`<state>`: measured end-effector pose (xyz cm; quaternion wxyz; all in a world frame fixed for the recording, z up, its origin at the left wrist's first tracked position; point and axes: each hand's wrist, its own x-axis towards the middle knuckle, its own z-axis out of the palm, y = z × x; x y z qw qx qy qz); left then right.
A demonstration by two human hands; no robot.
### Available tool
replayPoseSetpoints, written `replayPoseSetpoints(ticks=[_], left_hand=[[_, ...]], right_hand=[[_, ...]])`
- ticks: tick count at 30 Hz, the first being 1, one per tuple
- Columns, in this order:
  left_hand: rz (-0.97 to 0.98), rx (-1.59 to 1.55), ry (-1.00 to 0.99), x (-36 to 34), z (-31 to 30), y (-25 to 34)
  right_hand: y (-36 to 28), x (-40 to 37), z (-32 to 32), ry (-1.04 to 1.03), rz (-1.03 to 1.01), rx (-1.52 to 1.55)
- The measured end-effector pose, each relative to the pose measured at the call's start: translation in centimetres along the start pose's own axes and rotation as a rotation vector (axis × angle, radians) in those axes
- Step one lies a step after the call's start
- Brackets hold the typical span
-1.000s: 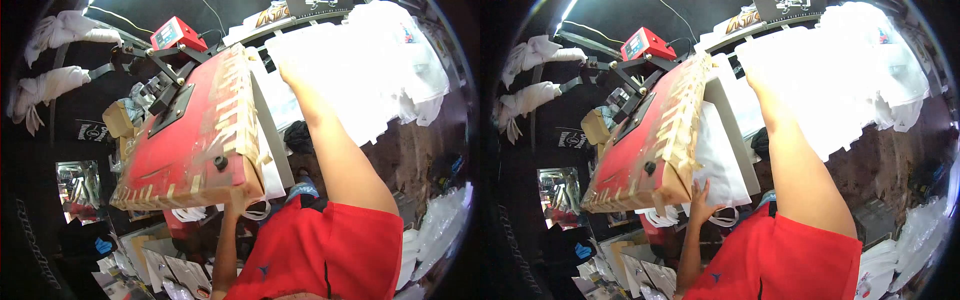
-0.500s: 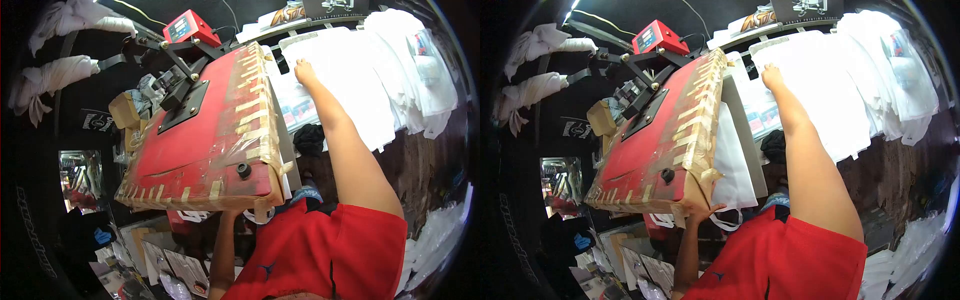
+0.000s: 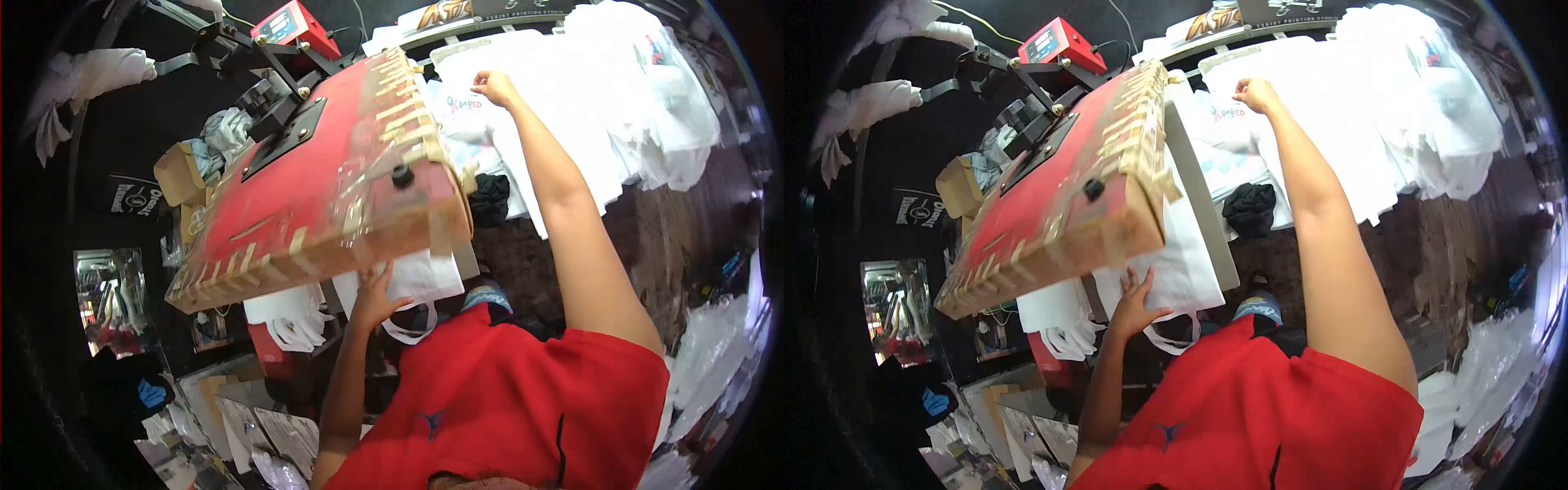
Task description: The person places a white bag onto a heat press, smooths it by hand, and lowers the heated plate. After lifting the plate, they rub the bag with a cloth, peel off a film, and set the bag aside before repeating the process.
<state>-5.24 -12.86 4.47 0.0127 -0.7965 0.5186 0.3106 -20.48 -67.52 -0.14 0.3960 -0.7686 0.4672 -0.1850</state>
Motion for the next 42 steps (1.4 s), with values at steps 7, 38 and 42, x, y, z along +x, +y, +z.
replayPoseSetpoints(ticks=[7,38,42], left_hand=[[0.007,0.058,0.017,-0.6,0.8,-0.1],[0.418,0.006,0.443,-3.6,5.6,-4.9],[0.417,0.001,0.525,-3.9,6.7,-4.2]], right_hand=[[-1.0,-8.4,1.7,0.363,-0.302,-0.159],[-15.3,-25.5,18.8,0.042,-0.014,-0.409],[-16.1,-26.2,19.6,0.157,0.058,-0.381]])
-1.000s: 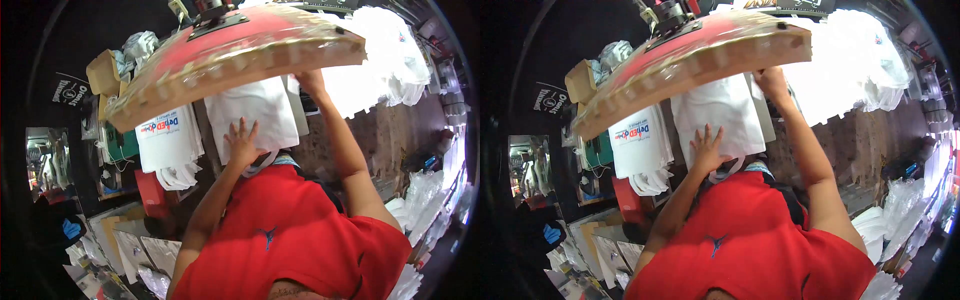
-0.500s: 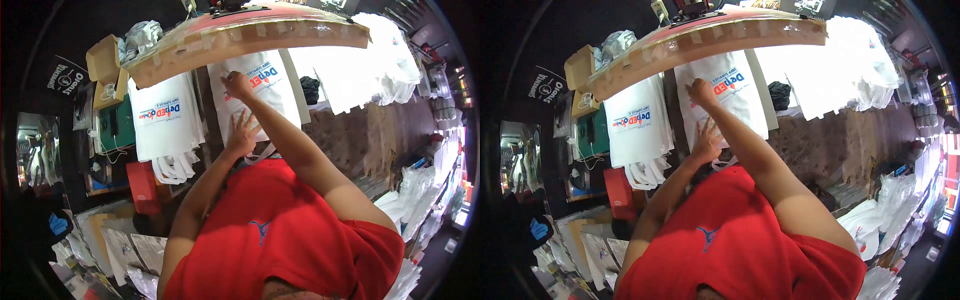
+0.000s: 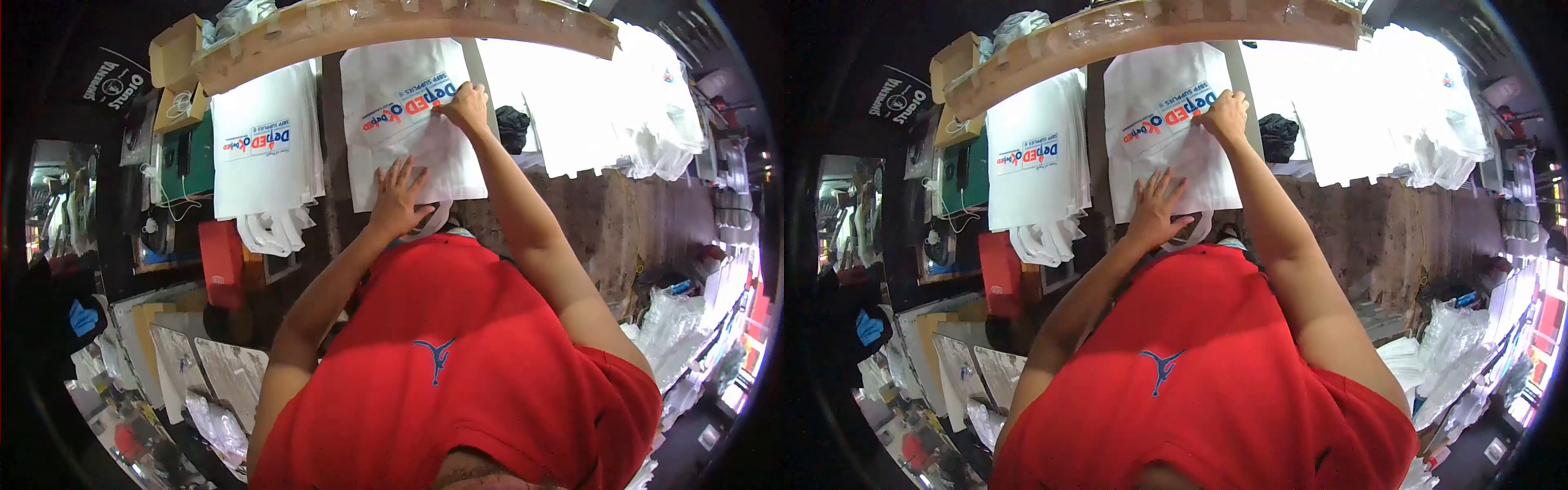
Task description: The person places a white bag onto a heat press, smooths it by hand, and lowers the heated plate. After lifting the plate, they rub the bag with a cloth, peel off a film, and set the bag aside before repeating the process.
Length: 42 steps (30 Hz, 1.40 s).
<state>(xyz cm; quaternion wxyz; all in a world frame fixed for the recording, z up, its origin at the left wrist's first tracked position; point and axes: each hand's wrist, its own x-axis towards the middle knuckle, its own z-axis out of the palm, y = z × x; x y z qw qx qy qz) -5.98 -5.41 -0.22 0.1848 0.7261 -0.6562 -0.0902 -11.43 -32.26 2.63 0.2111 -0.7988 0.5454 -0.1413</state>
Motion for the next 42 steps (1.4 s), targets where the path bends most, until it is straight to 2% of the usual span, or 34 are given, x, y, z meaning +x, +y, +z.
replayPoseSetpoints(ticks=[6,7,10,11,16,17,19,23,25,30,32,33,34,36,42], left_hand=[[-0.009,0.003,0.094,0.5,0.4,0.0],[-0.017,-0.007,0.112,0.8,0.3,-0.1],[-0.058,-0.088,0.196,1.8,0.1,-0.7],[-0.057,-0.087,0.199,2.0,0.0,-0.8],[-0.193,-0.143,0.218,3.3,-1.8,-0.3],[-0.191,-0.145,0.217,3.5,-1.9,-0.2],[-0.027,-0.048,0.341,4.3,-1.6,-0.6],[-0.077,0.050,0.287,5.7,-0.3,-1.6],[-0.161,0.053,0.234,6.0,0.2,-2.1],[-0.156,0.045,0.235,5.6,0.6,-2.3],[-0.150,0.031,0.238,5.9,0.5,-2.4],[-0.165,0.041,0.235,6.0,0.7,-2.5],[-0.182,0.049,0.229,6.0,1.0,-2.5],[-0.170,0.037,0.257,6.0,1.6,-2.8],[-0.179,0.049,0.250,6.0,1.7,-2.6]], right_hand=[[0.0,0.5,-0.3,-0.128,0.113,0.129],[0.0,0.1,-0.2,-0.033,0.073,0.090],[1.0,0.4,-0.4,-0.125,0.045,0.165],[1.3,0.4,-0.3,-0.125,0.090,0.249],[3.9,-0.1,0.1,-0.066,0.137,0.293],[4.4,-0.8,0.2,-0.060,0.105,0.277],[4.6,-2.3,0.0,-0.033,0.098,0.324],[4.7,-2.9,0.5,-0.047,0.110,0.328],[4.4,-2.9,0.2,-0.044,0.086,0.319],[4.0,-3.9,-0.9,-0.073,0.087,0.377],[4.2,-5.5,-0.7,0.379,-0.263,0.098],[3.5,-7.3,-2.1,0.228,-0.320,0.097],[3.6,-8.8,-1.9,0.224,-0.440,-0.033],[4.4,-11.2,-0.6,0.093,-0.469,-0.187],[6.2,-11.9,1.9,0.041,-0.471,-0.204]])
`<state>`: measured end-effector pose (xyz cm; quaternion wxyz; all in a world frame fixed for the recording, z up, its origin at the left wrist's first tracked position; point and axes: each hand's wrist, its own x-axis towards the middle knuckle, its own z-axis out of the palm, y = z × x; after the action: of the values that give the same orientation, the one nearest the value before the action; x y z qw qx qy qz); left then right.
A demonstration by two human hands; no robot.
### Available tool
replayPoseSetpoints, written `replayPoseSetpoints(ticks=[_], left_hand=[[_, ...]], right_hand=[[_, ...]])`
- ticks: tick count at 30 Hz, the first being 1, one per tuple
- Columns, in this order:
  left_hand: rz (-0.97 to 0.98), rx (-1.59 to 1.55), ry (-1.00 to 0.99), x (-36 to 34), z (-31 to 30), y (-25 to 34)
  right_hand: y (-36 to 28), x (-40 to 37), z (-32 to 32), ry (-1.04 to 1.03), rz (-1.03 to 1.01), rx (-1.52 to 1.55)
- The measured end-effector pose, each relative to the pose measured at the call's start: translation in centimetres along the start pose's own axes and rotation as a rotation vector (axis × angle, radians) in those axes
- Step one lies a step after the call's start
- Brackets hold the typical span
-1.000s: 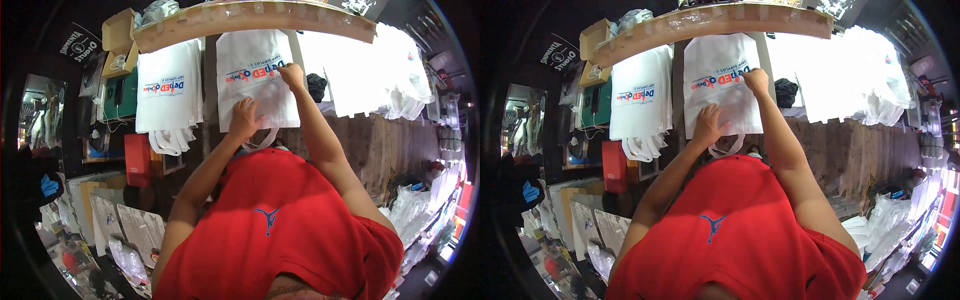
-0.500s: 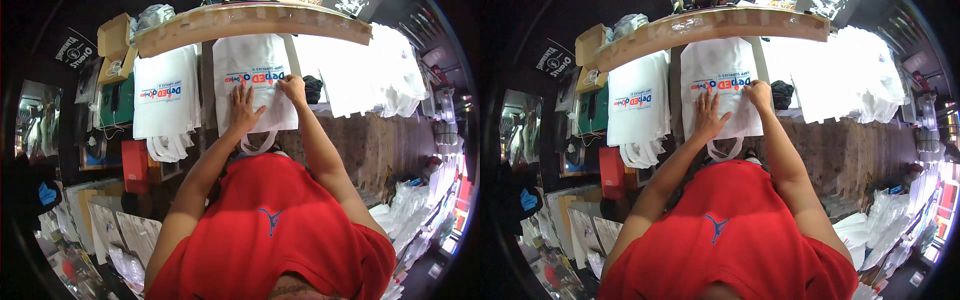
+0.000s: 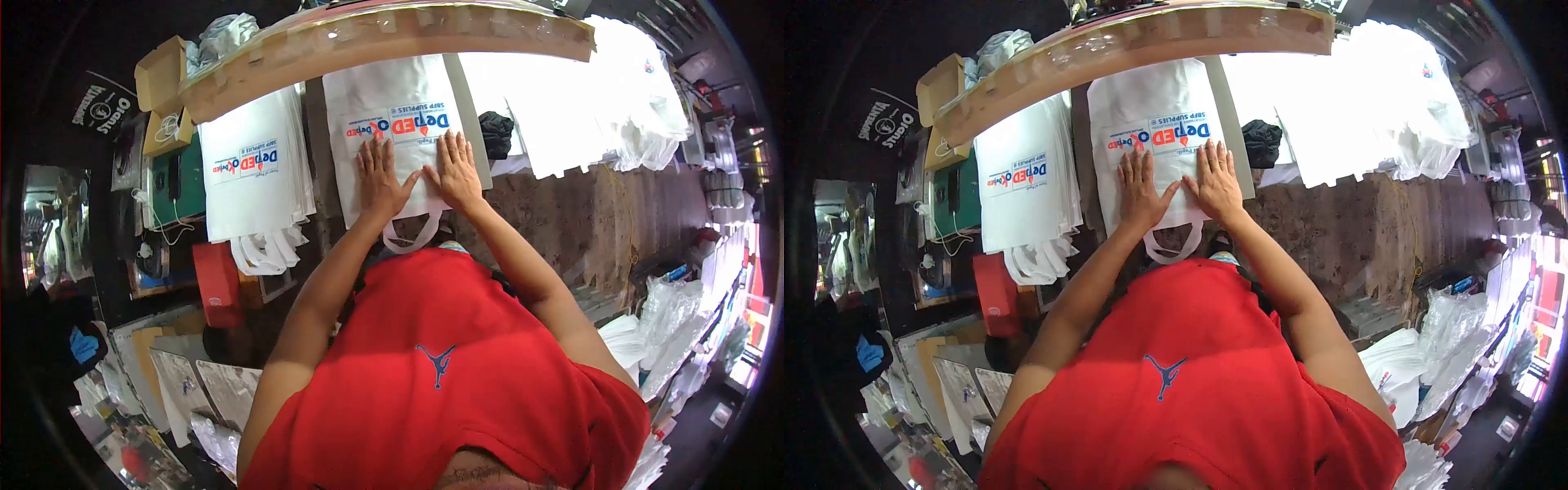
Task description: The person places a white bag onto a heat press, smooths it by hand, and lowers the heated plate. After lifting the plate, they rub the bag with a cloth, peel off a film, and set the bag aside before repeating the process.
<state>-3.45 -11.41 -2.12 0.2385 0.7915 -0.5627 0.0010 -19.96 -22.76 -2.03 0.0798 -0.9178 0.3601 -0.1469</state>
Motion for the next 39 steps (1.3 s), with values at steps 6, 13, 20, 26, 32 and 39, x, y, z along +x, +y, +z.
replayPoseSetpoints(ticks=[6,13,20,26,32,39], left_hand=[[-0.045,0.050,-0.018,0.4,0.0,0.4],[-0.090,0.053,-0.018,0.5,0.0,0.7],[-0.094,0.095,-0.014,0.7,-0.2,1.1],[-0.094,0.078,-0.001,0.8,-0.3,1.2],[-0.078,0.081,0.017,0.7,-0.3,1.3],[-0.061,0.085,0.001,0.7,-1.1,1.5]], right_hand=[[0.2,0.0,0.4,0.013,-0.038,0.012],[0.4,0.3,0.1,-0.013,-0.062,0.030],[0.5,0.3,0.1,-0.005,-0.051,0.065],[0.4,0.3,-0.3,0.000,-0.062,0.057],[0.4,0.2,-0.2,0.014,-0.057,0.067],[0.9,0.8,-2.5,-0.114,-0.029,0.150]])
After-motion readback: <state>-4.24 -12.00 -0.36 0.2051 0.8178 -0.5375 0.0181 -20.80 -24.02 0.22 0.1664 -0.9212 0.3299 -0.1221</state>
